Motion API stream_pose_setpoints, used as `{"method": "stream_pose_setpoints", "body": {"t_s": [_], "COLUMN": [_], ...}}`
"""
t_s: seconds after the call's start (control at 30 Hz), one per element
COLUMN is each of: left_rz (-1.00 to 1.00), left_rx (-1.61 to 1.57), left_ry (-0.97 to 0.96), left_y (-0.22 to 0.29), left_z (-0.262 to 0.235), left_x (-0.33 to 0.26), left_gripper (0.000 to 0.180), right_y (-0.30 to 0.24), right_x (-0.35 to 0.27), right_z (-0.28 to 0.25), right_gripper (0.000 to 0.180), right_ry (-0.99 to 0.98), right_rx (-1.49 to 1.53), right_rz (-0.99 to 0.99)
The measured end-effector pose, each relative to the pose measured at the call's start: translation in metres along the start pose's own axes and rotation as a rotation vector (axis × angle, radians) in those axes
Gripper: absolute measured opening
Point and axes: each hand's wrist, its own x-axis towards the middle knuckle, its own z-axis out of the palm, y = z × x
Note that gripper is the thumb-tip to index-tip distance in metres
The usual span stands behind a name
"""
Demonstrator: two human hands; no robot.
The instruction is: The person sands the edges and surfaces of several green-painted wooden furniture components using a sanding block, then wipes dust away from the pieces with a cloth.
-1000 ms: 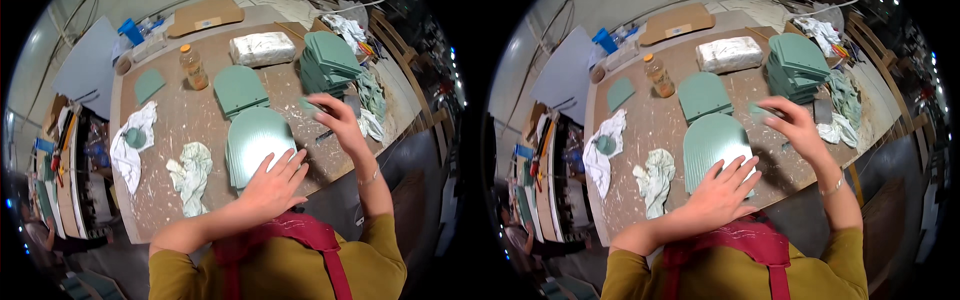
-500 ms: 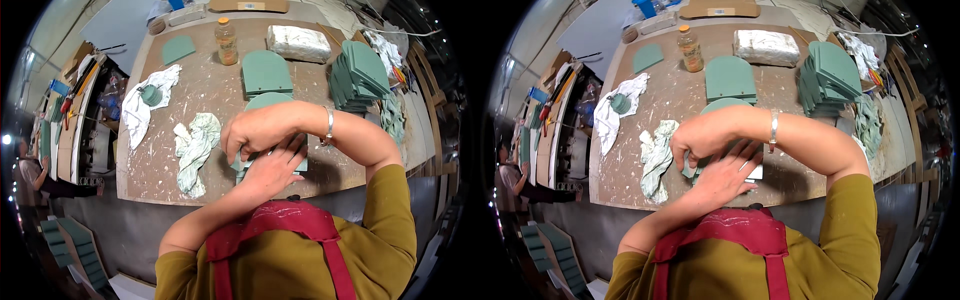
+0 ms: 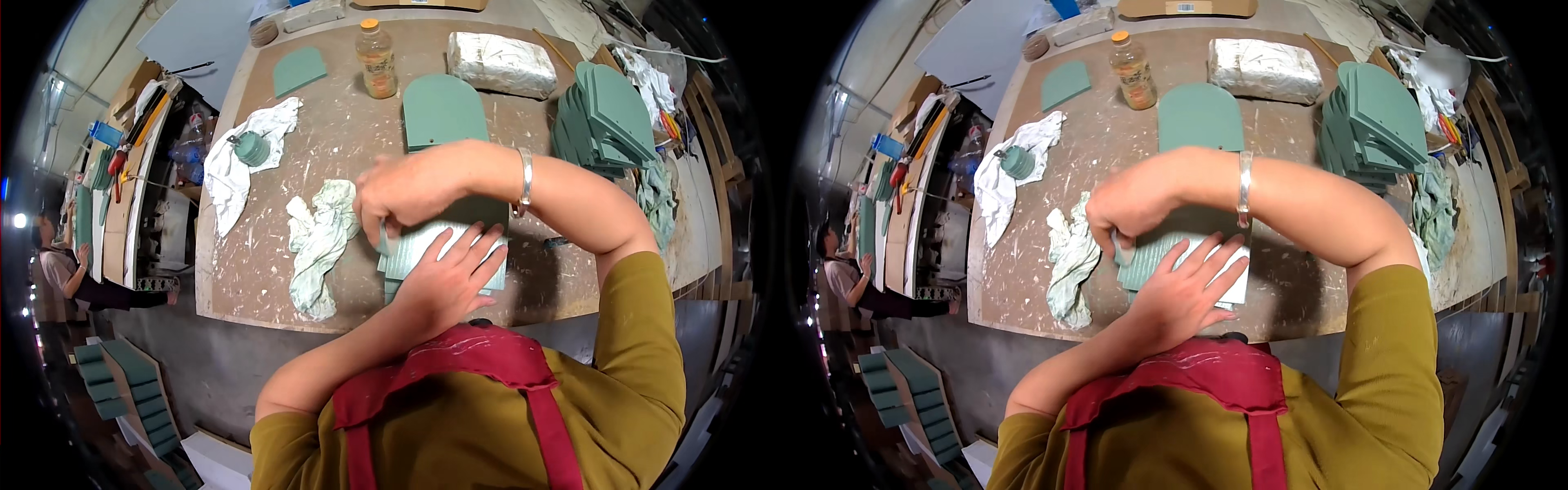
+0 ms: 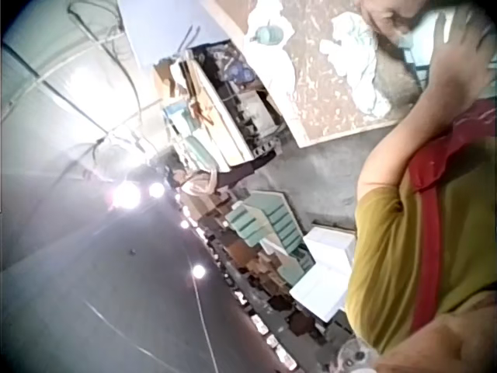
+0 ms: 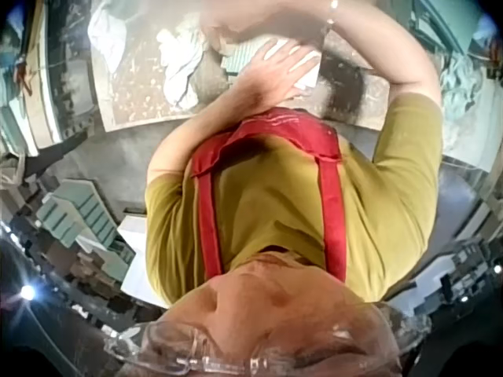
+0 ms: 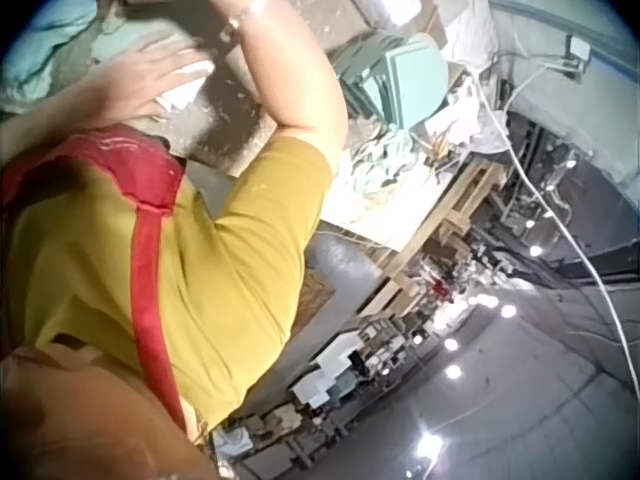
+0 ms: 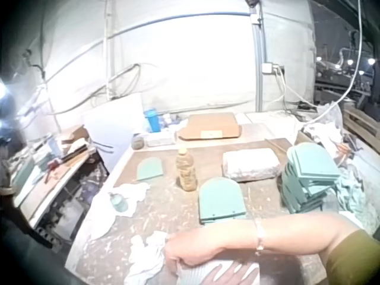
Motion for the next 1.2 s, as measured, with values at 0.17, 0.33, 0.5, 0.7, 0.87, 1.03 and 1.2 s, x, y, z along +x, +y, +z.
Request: {"method": "stream_pose_setpoints", "body": {"t_s": [0.17,0.33,0.5,0.7,0.87,1.03,1.2], "left_rz": [-0.008,-0.007,-0.022,-0.031,-0.034,-0.035,-0.059], "left_rx": [-0.018,-0.035,-0.031,-0.001,0.000,-0.017,-0.025], "left_ry": [-0.018,-0.016,-0.033,-0.070,-0.072,-0.059,-0.036], "left_y": [0.000,0.000,0.002,0.003,0.002,0.002,0.005], "left_z": [-0.002,-0.005,-0.004,-0.005,-0.005,-0.004,-0.002], "left_x": [0.001,0.000,0.000,-0.001,-0.001,0.000,0.002], "left_gripper": [0.071,0.072,0.073,0.074,0.075,0.073,0.067], "right_y": [-0.012,0.000,0.033,0.046,0.038,0.045,0.065], "right_x": [0.009,0.006,-0.011,-0.029,-0.012,-0.029,-0.088], "right_z": [0.011,-0.003,-0.025,-0.051,-0.028,-0.031,-0.010], "right_gripper": [0.024,0.024,0.023,0.025,0.025,0.027,0.028], "right_ry": [-0.010,-0.039,0.068,0.120,0.107,0.154,0.504], "right_rx": [0.056,0.057,0.021,-0.089,0.072,0.102,0.199], "right_rz": [-0.131,-0.088,0.082,0.290,0.022,0.198,0.393]}}
